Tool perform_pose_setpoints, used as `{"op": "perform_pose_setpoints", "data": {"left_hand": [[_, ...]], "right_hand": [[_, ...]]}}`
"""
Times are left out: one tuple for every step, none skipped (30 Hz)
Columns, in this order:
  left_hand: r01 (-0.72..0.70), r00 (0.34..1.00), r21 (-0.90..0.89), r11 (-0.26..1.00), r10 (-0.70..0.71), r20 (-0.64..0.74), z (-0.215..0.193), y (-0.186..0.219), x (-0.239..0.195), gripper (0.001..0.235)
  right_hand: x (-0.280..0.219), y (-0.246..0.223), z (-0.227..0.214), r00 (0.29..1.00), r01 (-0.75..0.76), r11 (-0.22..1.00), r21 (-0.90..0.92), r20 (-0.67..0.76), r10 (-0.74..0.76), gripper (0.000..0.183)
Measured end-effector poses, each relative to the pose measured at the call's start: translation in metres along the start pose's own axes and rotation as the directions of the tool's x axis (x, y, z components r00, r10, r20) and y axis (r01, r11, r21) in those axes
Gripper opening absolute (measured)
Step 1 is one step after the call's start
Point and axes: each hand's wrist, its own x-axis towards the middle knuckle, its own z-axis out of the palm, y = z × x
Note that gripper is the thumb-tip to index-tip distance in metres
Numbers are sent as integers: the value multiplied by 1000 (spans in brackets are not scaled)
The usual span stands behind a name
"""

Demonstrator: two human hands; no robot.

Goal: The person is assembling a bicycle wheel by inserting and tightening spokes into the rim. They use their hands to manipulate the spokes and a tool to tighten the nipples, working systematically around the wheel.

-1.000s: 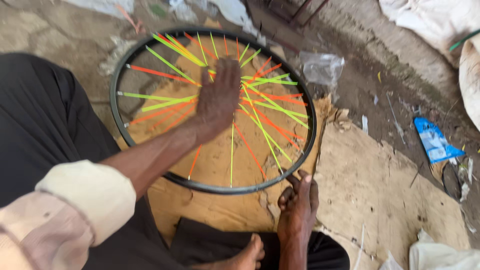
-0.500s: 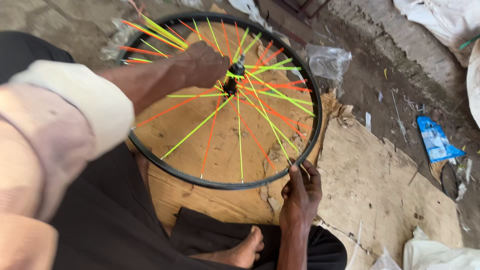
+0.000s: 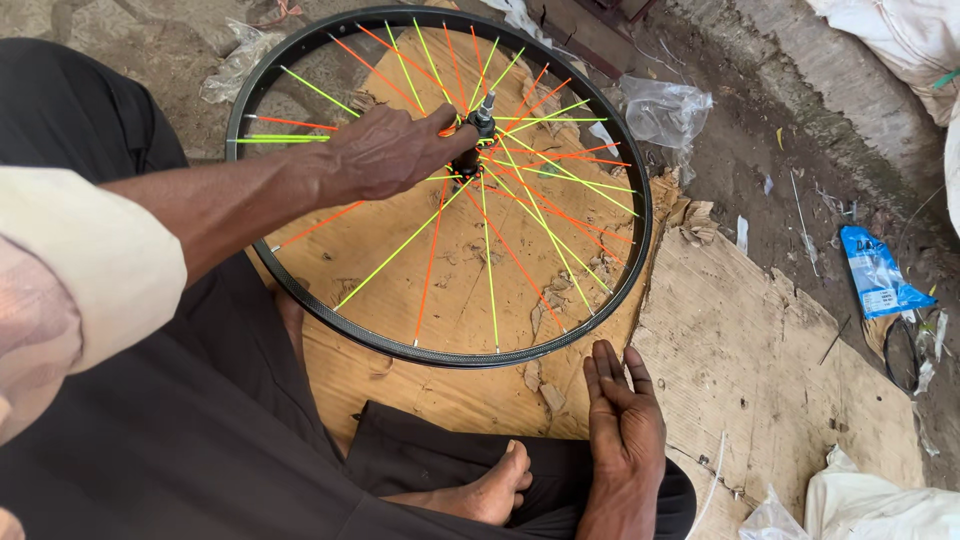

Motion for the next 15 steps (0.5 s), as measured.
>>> {"op": "perform_pose_setpoints", "data": {"left_hand": [[29,1000,-9,1000,-29,-5,3,-2,1,42],[57,998,-22,998,-57,-10,8,-3,4,46],[85,996,-35,996,-85,-16,14,-3,8,49],[49,983,62,997,-37,-180,20,-4,12,47],[31,942,161,986,26,-335,26,-4,18,45],[31,874,263,964,101,-476,30,-6,23,43],[25,936,247,969,64,-346,34,-7,28,34],[25,978,230,973,24,-206,39,-4,34,24],[28,998,213,977,-16,-60,41,-1,39,15],[177,982,2,984,-176,68,43,2,42,24],[342,928,-186,921,-299,224,43,8,44,34],[507,841,-339,792,-368,398,44,15,46,44],[598,800,-572,562,-375,469,46,26,45,35],[634,765,-729,260,-353,539,48,37,45,27],[610,738,-788,-76,-306,601,49,48,44,21]], "right_hand": [[0,1,-3,1000,8,1000,20,-1,-8,40],[0,2,-6,1000,1,995,101,5,-1,35],[-2,5,-6,1000,-7,984,180,12,5,31],[-4,9,-4,1000,-19,966,260,23,14,28],[-8,11,-2,1000,-8,977,213,-15,12,26],[-12,12,3,999,1,986,166,-48,7,26],[-17,13,9,997,9,993,118,-82,0,26],[-24,13,15,998,50,999,23,-28,-49,25],[-31,13,21,995,95,993,-70,31,-93,25],[-38,14,29,987,144,977,-158,93,-131,25],[-43,15,36,985,168,960,-225,85,-152,24],[-47,16,43,982,189,937,-294,72,-176,22],[-49,19,48,978,208,909,-362,62,-199,21],[-51,20,52,977,213,904,-371,50,-210,18],[-52,22,54,975,218,899,-380,38,-220,18]]}}
